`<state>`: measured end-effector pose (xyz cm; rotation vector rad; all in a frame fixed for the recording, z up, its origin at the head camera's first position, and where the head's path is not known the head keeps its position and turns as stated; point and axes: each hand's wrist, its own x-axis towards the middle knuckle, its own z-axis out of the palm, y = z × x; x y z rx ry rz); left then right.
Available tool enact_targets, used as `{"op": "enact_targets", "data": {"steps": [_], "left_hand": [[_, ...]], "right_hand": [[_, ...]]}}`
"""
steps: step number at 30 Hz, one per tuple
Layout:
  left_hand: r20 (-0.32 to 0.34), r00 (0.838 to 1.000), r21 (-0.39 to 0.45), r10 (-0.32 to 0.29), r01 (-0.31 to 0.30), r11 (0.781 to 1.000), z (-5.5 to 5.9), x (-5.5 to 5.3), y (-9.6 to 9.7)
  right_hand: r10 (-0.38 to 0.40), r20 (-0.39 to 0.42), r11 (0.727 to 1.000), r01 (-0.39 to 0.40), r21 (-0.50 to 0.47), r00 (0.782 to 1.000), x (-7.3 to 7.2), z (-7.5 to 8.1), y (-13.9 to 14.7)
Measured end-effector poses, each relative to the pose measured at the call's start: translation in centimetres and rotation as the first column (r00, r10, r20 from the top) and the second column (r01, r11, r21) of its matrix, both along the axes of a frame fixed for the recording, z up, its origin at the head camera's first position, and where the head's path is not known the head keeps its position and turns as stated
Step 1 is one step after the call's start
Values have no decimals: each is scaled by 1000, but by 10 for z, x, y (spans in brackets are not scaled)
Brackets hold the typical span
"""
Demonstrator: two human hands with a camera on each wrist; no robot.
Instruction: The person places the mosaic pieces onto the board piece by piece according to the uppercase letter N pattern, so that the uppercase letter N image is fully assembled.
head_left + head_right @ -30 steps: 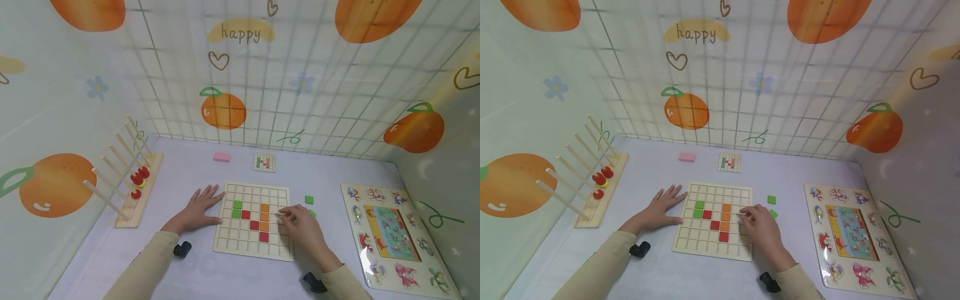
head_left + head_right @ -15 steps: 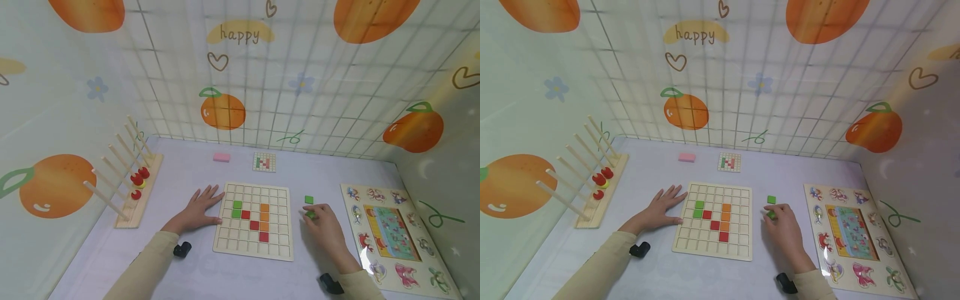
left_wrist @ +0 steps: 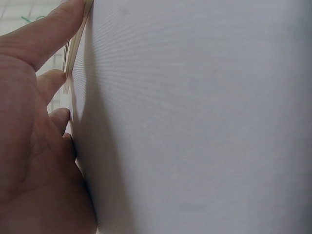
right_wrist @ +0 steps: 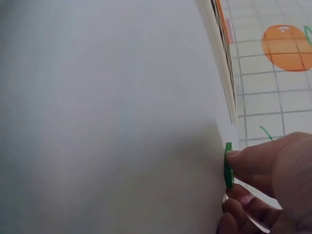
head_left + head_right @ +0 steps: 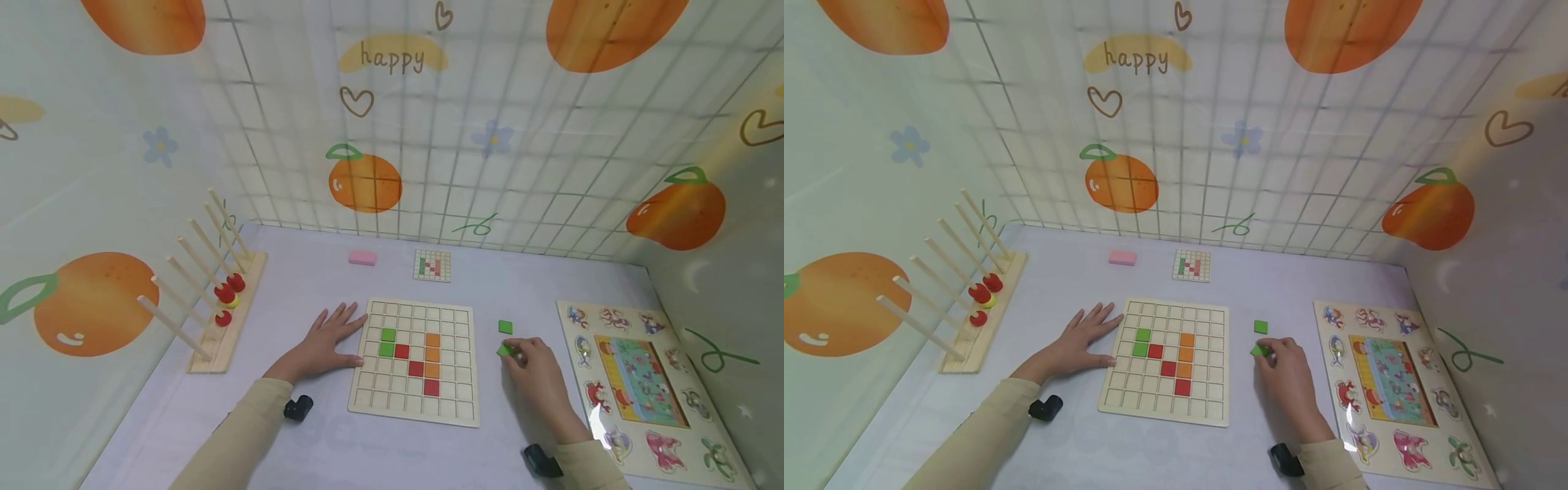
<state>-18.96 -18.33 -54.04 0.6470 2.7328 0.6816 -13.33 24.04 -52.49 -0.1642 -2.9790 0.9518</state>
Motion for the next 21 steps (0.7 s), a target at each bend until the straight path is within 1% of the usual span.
{"op": "enact_targets", "data": {"steps": [3, 11, 18, 21], "left_hand": [[4, 1000, 1, 0, 0, 1000, 0, 0, 0], [5, 1000, 2, -4, 4, 1000, 1, 0, 0], [6, 1000, 3, -4, 4, 1000, 1, 1, 0], [7, 1000, 4, -4, 4, 1000, 1, 1, 0]], "right_hand": [[20, 10, 1000, -20, 2, 1000, 1, 1, -4], [105, 35, 994, -105, -8, 994, 4, 6, -13], [116, 20, 993, -116, -23, 993, 5, 5, -14], [127, 28, 992, -126, -25, 992, 3, 3, -14]]}}
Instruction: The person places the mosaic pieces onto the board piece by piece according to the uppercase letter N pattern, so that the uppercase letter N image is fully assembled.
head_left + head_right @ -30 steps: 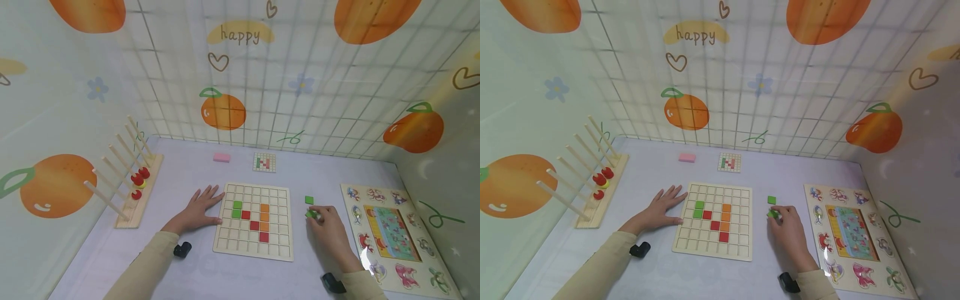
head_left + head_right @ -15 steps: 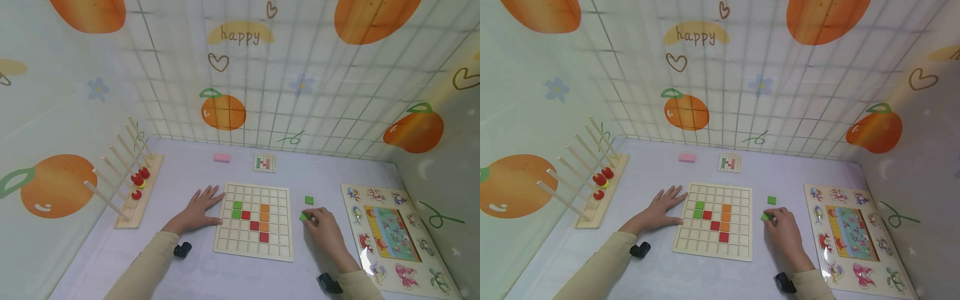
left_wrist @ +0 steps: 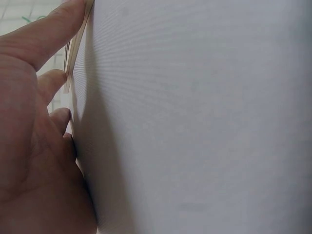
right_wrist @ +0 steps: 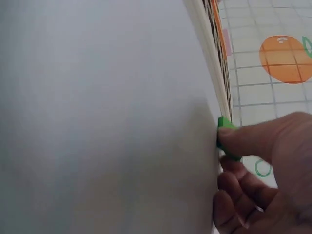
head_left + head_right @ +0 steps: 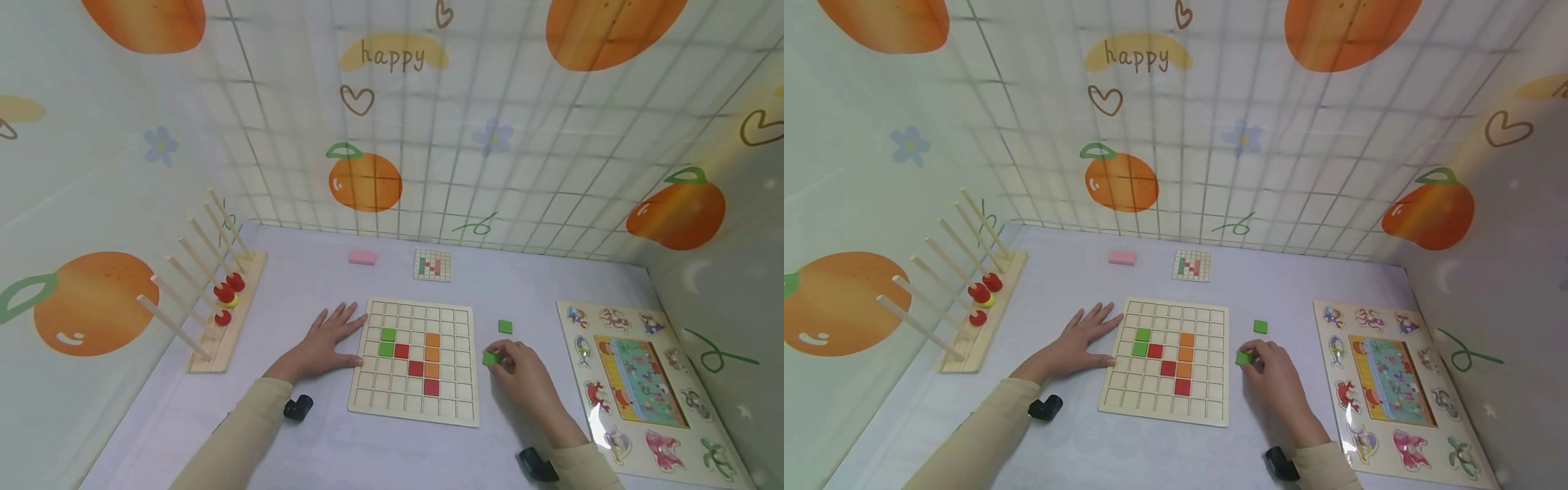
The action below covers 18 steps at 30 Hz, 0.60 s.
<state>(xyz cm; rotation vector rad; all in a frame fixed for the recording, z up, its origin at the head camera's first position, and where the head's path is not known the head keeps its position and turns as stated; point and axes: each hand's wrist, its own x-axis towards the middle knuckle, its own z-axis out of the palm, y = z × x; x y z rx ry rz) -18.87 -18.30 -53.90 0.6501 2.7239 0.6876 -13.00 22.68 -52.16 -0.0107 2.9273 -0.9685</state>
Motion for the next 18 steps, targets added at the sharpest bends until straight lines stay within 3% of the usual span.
{"op": "enact_targets", "data": {"steps": [7, 18], "left_hand": [[-1, 1000, 5, 1, -1, 1000, 0, 0, 0], [-5, 1000, 2, 2, -2, 1000, -2, -1, 0]], "right_hand": [[20, 44, 1000, -20, 1, 999, 0, 2, 1], [13, 3, 999, -13, -29, 1000, 3, 0, 0]]}}
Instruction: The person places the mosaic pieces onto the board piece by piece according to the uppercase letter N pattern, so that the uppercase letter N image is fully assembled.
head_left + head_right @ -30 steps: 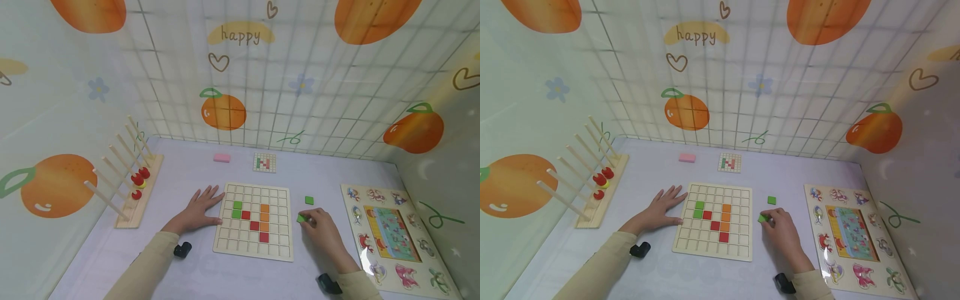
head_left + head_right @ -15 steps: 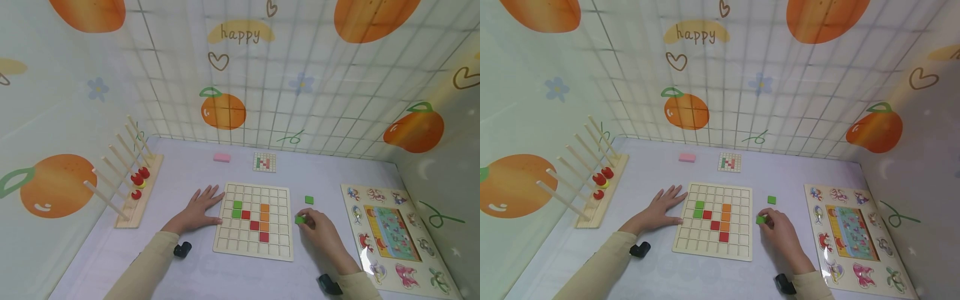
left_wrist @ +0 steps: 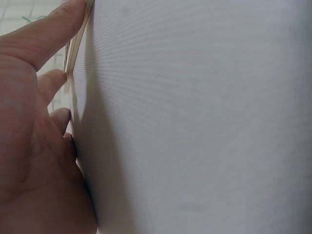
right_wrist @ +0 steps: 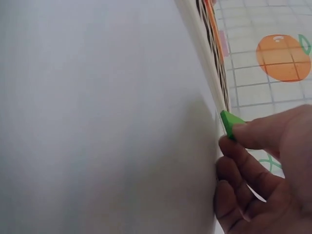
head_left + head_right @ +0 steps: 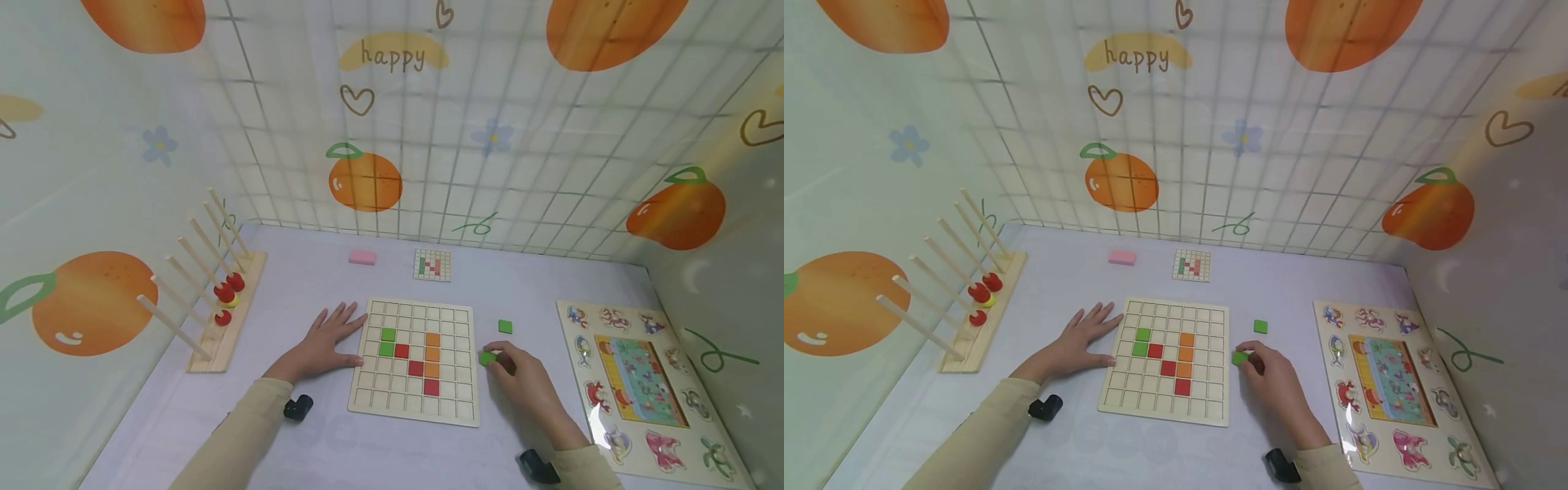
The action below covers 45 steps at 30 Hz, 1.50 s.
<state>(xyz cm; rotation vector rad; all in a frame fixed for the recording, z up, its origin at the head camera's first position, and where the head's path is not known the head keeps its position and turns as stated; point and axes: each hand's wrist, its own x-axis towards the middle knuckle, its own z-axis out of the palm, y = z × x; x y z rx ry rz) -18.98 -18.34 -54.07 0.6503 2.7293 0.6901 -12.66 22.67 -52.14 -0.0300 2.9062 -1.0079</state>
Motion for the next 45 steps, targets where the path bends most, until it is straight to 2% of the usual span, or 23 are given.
{"op": "enact_targets", "data": {"steps": [4, 11, 18, 30, 45], "left_hand": [[2, 1000, 1, -5, 5, 1000, 0, 0, 0], [1, 1000, 7, -9, 9, 1000, 1, 1, 1], [-2, 1000, 14, -14, 14, 1000, 2, 1, 0], [-1, 1000, 12, -12, 12, 1000, 3, 0, 0], [6, 1000, 8, -13, 13, 1000, 6, 1, 0]], "right_hand": [[-6, -23, 999, 5, -31, 1000, 1, 1, -3], [-12, 23, 997, 14, -82, 1000, 1, 7, -13], [6, 17, 994, -4, -107, 1000, 2, 12, -27], [61, -20, 988, -63, -142, 998, 4, 14, -55], [161, -65, 964, -171, -205, 985, 2, 13, -94]]}}
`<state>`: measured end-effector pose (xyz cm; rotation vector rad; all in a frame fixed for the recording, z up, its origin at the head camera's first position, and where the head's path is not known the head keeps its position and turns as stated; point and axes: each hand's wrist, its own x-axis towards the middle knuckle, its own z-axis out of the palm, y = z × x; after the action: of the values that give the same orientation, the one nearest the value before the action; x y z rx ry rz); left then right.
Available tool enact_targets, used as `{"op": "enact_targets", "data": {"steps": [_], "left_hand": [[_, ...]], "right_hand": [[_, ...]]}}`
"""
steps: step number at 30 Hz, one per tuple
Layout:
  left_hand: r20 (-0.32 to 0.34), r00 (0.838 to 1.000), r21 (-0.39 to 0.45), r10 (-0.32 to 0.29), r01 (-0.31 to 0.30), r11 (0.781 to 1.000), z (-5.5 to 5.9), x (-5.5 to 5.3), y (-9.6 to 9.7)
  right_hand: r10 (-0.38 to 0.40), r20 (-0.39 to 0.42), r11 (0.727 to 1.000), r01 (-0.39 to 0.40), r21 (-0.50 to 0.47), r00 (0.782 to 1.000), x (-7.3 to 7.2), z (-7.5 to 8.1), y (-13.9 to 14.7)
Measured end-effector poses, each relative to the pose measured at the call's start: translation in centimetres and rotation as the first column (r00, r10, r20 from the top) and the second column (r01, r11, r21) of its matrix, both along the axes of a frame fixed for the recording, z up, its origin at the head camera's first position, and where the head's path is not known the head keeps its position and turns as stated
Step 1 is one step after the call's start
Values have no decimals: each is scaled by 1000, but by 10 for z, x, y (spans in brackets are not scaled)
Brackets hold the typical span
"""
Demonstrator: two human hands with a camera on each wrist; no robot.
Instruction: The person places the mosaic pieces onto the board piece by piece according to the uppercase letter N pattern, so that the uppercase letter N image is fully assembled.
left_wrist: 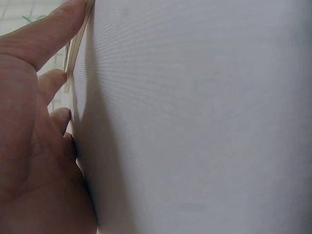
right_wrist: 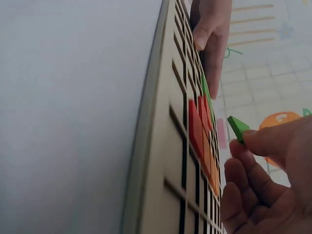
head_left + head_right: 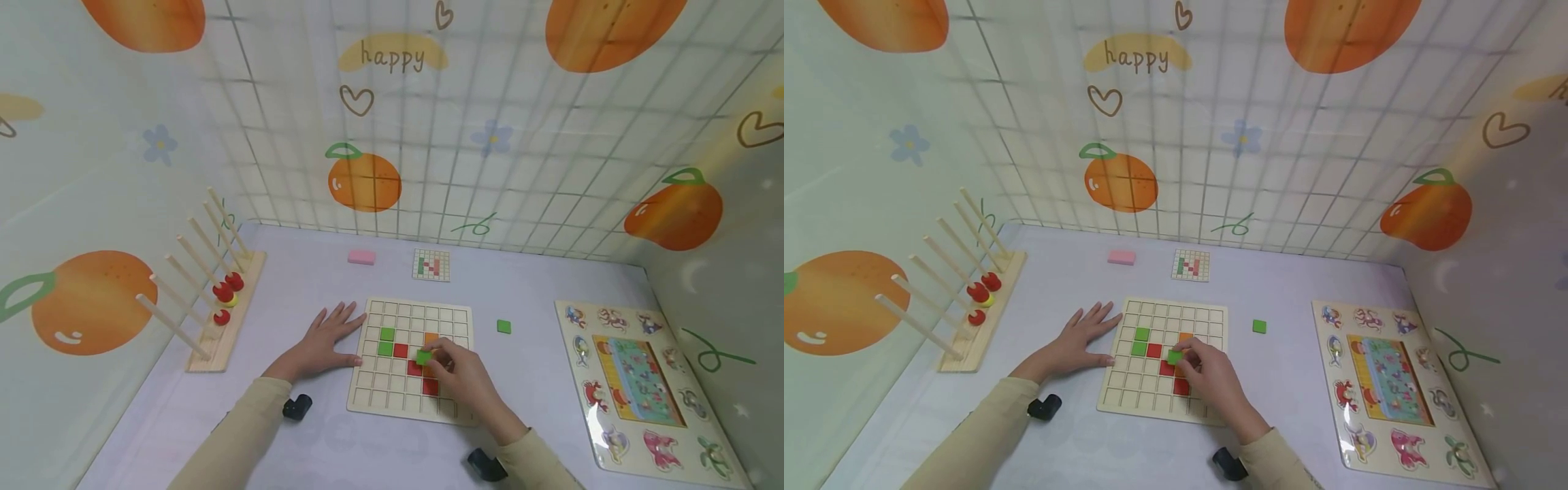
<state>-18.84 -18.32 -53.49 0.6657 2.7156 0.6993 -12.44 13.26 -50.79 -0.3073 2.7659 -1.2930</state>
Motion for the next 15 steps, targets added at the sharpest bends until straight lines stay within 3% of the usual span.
{"op": "enact_targets", "data": {"steps": [15], "left_hand": [[-6, 1000, 10, -13, 13, 1000, 0, 0, -1]], "right_hand": [[140, -70, 990, -139, 26, 988, -6, -4, -36]]}}
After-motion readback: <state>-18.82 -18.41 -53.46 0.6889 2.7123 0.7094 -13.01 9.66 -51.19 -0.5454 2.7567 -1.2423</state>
